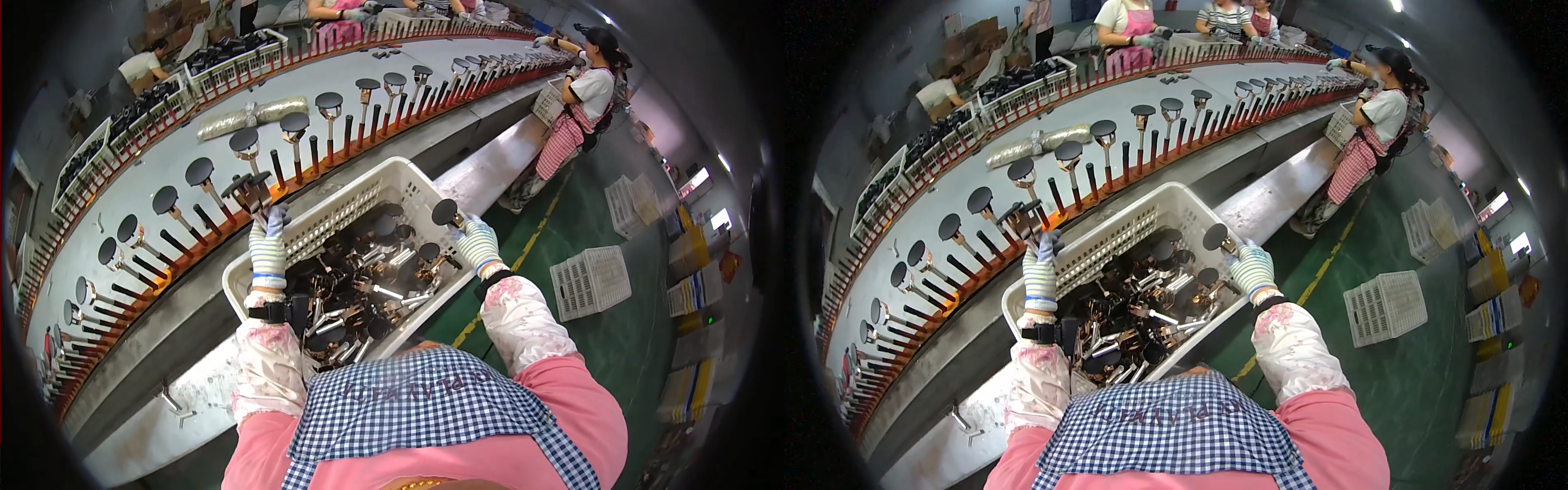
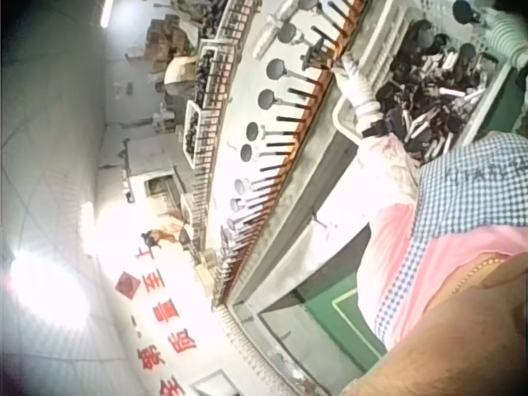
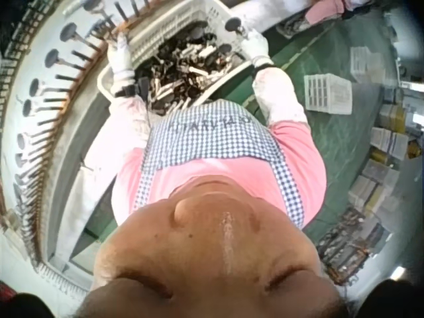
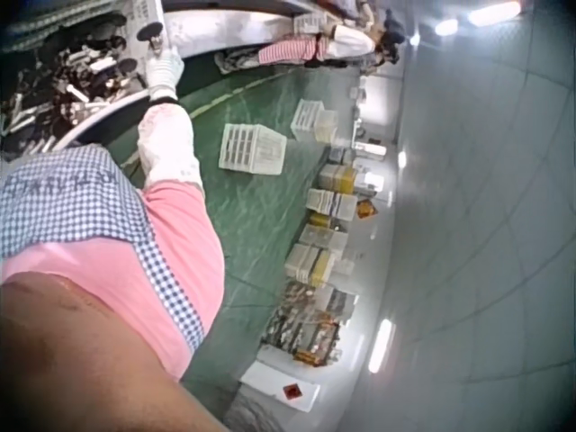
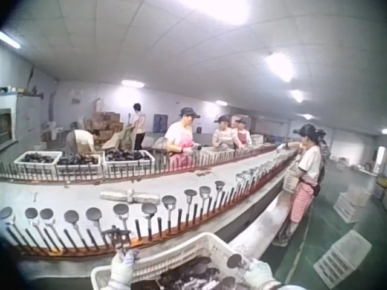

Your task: Picking flashlight components from a bin and placing them onto an assembly line conveyor.

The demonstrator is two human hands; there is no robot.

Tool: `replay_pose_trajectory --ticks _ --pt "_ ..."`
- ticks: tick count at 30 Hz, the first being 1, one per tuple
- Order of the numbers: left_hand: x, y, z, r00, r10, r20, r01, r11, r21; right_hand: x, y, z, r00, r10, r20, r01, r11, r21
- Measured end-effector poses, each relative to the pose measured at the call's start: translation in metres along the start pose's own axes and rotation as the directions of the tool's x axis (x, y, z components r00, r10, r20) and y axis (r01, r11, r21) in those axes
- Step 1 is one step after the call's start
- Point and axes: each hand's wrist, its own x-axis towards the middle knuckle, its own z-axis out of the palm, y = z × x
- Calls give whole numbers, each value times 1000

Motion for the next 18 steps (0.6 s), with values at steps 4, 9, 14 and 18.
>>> replay_pose_trajectory --ticks 4,9,14,18 --pt "41 32 45 999 -30 32 27 997 73 27 -8 -42 997 21 -76 -25 999 -47" --pt "107 69 120 967 208 144 -181 966 -183 89 27 -99 927 -34 -374 26 999 -28" --pt "103 110 159 952 236 192 -175 941 -289 108 23 -148 932 65 -356 -74 997 -10" --pt "104 110 164 953 226 203 -172 951 -255 115 25 -150 914 23 -405 -36 999 -24"
